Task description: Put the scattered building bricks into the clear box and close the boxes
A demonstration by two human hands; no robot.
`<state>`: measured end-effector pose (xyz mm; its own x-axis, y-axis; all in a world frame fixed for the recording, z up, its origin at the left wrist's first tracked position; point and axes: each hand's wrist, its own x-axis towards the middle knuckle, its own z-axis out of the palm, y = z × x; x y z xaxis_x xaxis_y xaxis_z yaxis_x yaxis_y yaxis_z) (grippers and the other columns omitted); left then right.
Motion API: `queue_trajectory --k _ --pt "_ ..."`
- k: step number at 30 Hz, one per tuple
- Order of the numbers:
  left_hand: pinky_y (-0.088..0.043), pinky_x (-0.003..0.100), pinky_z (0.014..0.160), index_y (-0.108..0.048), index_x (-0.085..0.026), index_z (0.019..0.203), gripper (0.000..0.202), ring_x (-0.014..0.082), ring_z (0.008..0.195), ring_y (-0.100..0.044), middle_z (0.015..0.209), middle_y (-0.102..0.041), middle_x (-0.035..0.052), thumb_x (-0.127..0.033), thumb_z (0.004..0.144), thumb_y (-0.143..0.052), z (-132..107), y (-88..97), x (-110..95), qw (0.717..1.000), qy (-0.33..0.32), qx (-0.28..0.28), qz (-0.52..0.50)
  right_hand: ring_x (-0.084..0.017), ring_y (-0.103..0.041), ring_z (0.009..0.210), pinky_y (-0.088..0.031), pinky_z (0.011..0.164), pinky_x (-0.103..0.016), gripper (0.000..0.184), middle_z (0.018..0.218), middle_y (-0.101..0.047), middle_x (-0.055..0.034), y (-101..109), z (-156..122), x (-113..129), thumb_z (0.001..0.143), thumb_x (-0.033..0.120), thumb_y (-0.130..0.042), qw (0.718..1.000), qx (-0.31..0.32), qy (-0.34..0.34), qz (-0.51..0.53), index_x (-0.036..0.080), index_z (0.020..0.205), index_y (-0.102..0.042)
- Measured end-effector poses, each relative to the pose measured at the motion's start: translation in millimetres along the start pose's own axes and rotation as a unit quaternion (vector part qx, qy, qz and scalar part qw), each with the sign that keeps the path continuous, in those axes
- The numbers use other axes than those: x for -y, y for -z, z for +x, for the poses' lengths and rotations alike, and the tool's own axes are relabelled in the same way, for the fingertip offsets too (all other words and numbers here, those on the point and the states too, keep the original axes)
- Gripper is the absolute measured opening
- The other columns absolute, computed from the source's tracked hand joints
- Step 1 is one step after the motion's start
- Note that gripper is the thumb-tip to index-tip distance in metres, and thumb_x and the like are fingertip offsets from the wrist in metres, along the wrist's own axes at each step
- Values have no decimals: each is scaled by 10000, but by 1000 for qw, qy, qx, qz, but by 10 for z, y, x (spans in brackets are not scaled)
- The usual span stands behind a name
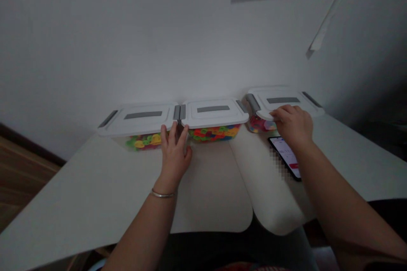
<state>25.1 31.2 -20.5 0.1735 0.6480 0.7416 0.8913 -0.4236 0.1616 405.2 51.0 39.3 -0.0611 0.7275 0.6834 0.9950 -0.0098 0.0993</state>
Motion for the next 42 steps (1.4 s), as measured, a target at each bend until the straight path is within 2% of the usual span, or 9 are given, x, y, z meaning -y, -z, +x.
queue_trajectory --k 6,15,18,22,26,31,34,38,42 --pt "-184 672 1219 -413 -284 1527 745 421 1551 -31 1659 -268 90 -73 833 -582 28 -5 -29 1000 6 -4 -9 -260 -596 915 -303 670 -359 248 1035 -737 -91 -126 63 8 909 173 -527 999 31 23 3 218 976 -761" --pt "-158 666 1231 -414 -267 1523 745 414 1554 -8 1655 -288 84 -96 822 -600 45 -46 -52 1000 2 -8 -10 -252 -612 906 -390 667 -346 249 1023 -734 -84 -215 117 -80 873 159 -538 998 30 33 52 219 980 -755" --pt "-138 669 1235 -401 -263 1530 755 397 1558 6 1637 -337 84 -93 821 -592 48 -39 -49 1000 0 -3 -9 -251 -616 923 -419 689 -346 265 1028 -738 -74 -194 110 -69 860 139 -523 997 32 36 58 223 978 -745" --pt "-100 658 1245 -382 -221 1536 739 367 1562 -67 1582 -433 115 -87 834 -566 64 -16 -58 1000 -7 10 -8 -261 -627 945 -428 690 -355 261 1049 -747 -74 -136 68 12 899 162 -499 998 25 29 54 224 997 -732" --pt "-104 652 1246 -396 -188 1523 720 362 1557 -124 1568 -451 138 -91 832 -574 84 12 -77 1000 -6 23 -7 -264 -641 966 -434 685 -354 293 1105 -747 -79 -109 9 90 944 176 -451 998 21 -4 55 225 1050 -719" --pt "-113 652 1244 -405 -179 1516 711 359 1561 -100 1569 -451 141 -95 832 -579 84 26 -95 1000 -3 20 -10 -269 -647 999 -471 757 -365 325 1148 -740 -87 -173 -61 97 944 153 -431 998 10 -8 67 205 1105 -708" --pt "-101 665 1240 -380 -194 1534 746 358 1566 -29 1577 -440 132 -106 823 -588 74 28 -99 1000 -5 21 -15 -280 -642 1030 -486 881 -419 350 1183 -726 -118 -265 -92 91 921 121 -413 996 -4 -4 86 178 1134 -686" --pt "-96 668 1238 -356 -198 1549 764 350 1567 24 1584 -432 128 -108 824 -578 65 27 -99 1000 -2 25 -20 -304 -615 1151 -390 1091 -528 376 1234 -694 -164 -320 -106 104 857 126 -462 991 -9 10 130 132 1186 -644" --pt "-118 676 1230 -369 -199 1547 778 365 1561 69 1587 -430 118 -99 804 -579 54 28 -99 1000 2 24 -13 -363 -505 1332 -316 1140 -618 500 1310 -646 -192 -149 -158 161 862 238 -523 985 -3 3 171 122 1348 -546"
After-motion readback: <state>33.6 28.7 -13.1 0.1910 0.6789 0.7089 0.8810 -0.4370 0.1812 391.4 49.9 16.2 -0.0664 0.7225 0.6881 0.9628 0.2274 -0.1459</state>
